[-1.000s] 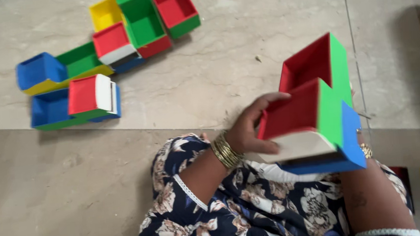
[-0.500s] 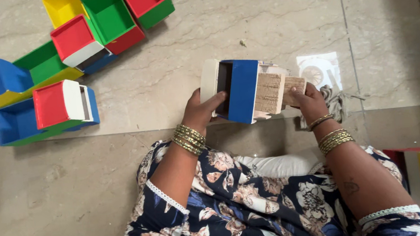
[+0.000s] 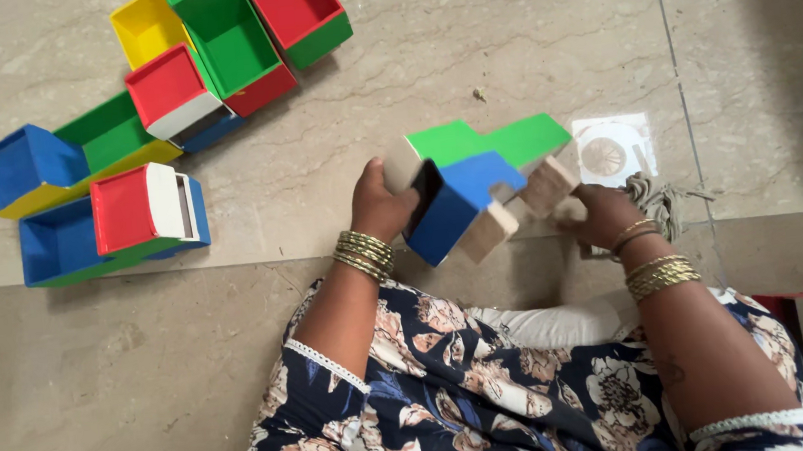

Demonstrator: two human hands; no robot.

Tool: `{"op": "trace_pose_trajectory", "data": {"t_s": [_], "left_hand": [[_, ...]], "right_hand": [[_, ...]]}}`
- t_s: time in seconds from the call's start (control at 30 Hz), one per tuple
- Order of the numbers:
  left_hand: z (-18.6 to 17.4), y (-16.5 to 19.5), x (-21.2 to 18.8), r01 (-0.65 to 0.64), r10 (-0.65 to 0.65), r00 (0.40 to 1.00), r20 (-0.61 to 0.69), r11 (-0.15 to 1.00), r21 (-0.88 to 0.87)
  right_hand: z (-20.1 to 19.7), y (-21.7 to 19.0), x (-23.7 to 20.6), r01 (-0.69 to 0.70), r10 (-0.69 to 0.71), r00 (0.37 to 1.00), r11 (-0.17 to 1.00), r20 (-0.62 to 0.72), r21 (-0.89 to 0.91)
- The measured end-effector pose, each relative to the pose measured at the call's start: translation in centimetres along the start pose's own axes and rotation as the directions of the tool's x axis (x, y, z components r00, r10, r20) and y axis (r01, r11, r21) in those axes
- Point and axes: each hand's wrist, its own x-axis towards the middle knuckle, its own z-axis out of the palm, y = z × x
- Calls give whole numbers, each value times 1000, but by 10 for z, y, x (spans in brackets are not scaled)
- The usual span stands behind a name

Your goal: The person sits on a tiled floor and wipes colorful wooden toy boxes and trays with a cloth, one at a time. They turn each box over to wipe its inside, edges, and outer surfaces, then set it aside and pick up the next piece.

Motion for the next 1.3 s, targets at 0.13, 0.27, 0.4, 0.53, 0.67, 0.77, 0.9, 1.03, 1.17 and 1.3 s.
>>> {"op": "trace_pose_trajectory", "data": {"t_s": [0.13, 0.27, 0.4, 0.53, 0.67, 0.77, 0.9, 1.03, 1.17, 1.3], "left_hand": [[0, 7, -1, 32, -32, 999, 15, 999, 13], [-6, 18, -4, 4, -2, 999, 38, 999, -42], [-9, 30, -7, -61, 60, 996, 67, 998, 2], [-11, 38, -10, -106, 115, 989, 98, 990, -90], [-12, 40, -11, -209, 222, 971, 85, 967, -143], [-12, 43, -10, -240, 248, 963, 107, 967, -82], [-12, 50, -14, -334, 349, 923, 163, 936, -110], [-14, 54, -19, -362, 375, 903, 208, 927, -99], [-15, 54, -15, -361, 372, 905, 207, 928, -93], [-12, 50, -12, -352, 364, 907, 211, 931, -94]], "right_hand": [[-36, 27, -3, -180, 177, 984, 970, -34, -163], [-43, 42, -2, -486, 495, 869, 856, 6, -178], [-18, 29, 6, -441, 475, 877, 858, 77, -263], [-25, 14, 9, -483, 499, 864, 859, 63, -172], [-57, 16, -11, -210, 273, 957, 883, -95, 421], [-71, 27, -33, 228, -13, 973, 234, -231, 945], [-56, 0, -25, 135, -74, 985, -244, -157, 960], [-32, -85, -29, 246, -38, 953, 675, -300, 695], [-22, -171, -73, 645, -419, 696, 722, -583, 251], [-29, -193, -90, 678, -578, 680, 730, -451, 87]]}}
